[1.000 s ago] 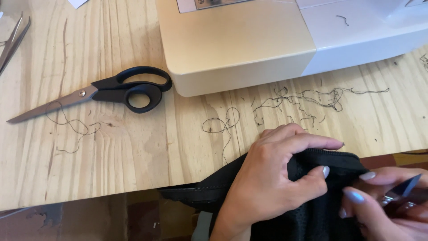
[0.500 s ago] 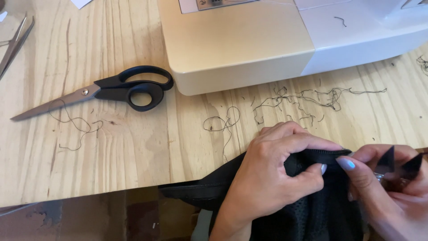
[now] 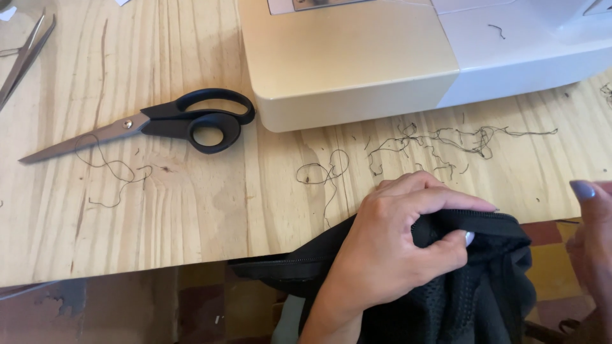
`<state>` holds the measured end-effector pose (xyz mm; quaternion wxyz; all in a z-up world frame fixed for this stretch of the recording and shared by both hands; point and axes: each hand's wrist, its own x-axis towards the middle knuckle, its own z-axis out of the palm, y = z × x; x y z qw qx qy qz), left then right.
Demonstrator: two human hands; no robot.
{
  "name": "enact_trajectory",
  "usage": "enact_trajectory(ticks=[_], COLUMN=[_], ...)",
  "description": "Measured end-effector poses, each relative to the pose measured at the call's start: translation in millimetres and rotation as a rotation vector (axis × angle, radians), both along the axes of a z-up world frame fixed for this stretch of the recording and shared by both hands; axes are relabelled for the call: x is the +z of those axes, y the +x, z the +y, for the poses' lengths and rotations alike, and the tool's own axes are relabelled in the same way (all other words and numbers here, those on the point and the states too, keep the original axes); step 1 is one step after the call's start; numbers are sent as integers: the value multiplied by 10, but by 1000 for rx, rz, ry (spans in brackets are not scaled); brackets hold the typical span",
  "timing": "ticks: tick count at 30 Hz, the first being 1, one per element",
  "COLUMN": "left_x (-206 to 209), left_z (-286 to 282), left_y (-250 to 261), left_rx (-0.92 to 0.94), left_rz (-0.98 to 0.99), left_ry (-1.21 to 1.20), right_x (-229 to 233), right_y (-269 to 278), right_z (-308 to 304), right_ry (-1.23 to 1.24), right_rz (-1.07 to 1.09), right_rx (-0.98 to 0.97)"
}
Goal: The person uses a seam ripper to carefully remove stitches from the zipper area of a black fabric item. They hold the fabric in their lap and work along the seam, occasionally adjusting the material to access different sections.
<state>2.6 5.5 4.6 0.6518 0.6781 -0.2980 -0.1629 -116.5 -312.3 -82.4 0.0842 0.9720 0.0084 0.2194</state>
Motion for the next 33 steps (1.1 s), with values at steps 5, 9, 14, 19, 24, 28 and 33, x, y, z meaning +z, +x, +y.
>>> enact_trajectory(ticks=[5,9,14,19,24,28,33], left_x=[26,54,29,-32,-69,-79,-112], left_z=[-5,-5,-15,-58,-70,-81,-108], left_y=[3,-6,-26,-53,-80,-91,-98], left_rx=[37,41,99,187,215,232,252], left_rz=[-17,86,27,-38,-97,-112,-158], left_ry=[-21,-106,-140,-120,-151,-157,-176], right_x=[528,310,576,748,698,774,642], right_y=[302,11,-96,10,-2,28,146], right_z=[600,462,965,1103,1100,1140,1030], right_ry=[1051,1042,974,697,746,660,372], right_rz=[48,150,74,52,30,27,-100], right_rx=[-386,-370,-231,48,66,111,342])
